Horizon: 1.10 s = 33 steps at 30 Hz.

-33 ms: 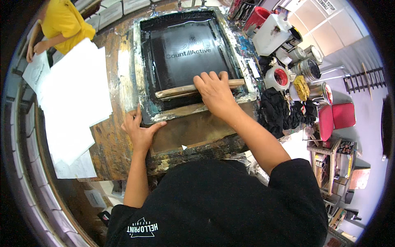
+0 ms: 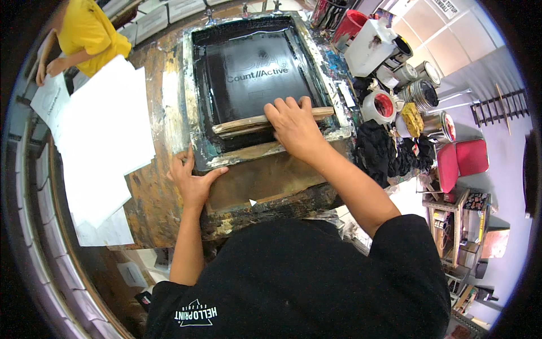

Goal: The person places paper sheets onto a printing surface, lowers a screen frame over them, and applies ink using a squeegee to create a print before lifting the frame and setting the finished paper aside.

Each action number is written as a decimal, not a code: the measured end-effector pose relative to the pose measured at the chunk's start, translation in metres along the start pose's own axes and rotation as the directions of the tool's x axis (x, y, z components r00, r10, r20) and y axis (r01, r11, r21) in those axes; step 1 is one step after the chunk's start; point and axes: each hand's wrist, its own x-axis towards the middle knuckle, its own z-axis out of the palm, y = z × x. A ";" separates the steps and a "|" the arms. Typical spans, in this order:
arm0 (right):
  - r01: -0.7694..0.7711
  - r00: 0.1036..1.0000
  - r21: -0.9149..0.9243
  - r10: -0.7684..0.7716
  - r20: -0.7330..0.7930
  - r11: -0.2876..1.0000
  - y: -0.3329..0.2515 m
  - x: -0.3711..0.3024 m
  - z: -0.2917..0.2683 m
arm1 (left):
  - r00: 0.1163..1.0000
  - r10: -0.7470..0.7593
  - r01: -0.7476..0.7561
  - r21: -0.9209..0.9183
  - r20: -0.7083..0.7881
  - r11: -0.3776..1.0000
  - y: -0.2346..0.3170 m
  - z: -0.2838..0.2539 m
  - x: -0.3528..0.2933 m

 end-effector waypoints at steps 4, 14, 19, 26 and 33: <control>-0.037 0.999 0.042 0.038 -0.012 0.998 -0.006 -0.005 -0.029 | 0.984 -0.176 0.141 -0.598 0.000 0.789 0.031 -0.016 0.017; 0.011 0.902 -0.108 -0.056 -0.429 0.994 0.039 0.109 -0.157 | 0.858 -0.158 -0.407 -0.835 -0.489 0.371 0.020 -0.018 0.172; -0.095 0.913 -0.129 0.034 -0.406 0.987 0.030 0.147 -0.198 | 0.955 -0.086 -0.104 -0.592 -0.284 0.799 -0.031 0.080 0.281; -0.092 0.937 -0.100 0.052 -0.346 0.991 0.031 0.160 -0.216 | 0.955 0.263 -0.257 0.058 -0.138 0.965 -0.053 0.157 0.381; -0.037 0.929 -0.052 0.015 -0.369 0.998 0.043 0.161 -0.217 | 0.963 0.264 -0.266 -0.050 -0.052 0.963 -0.078 0.171 0.375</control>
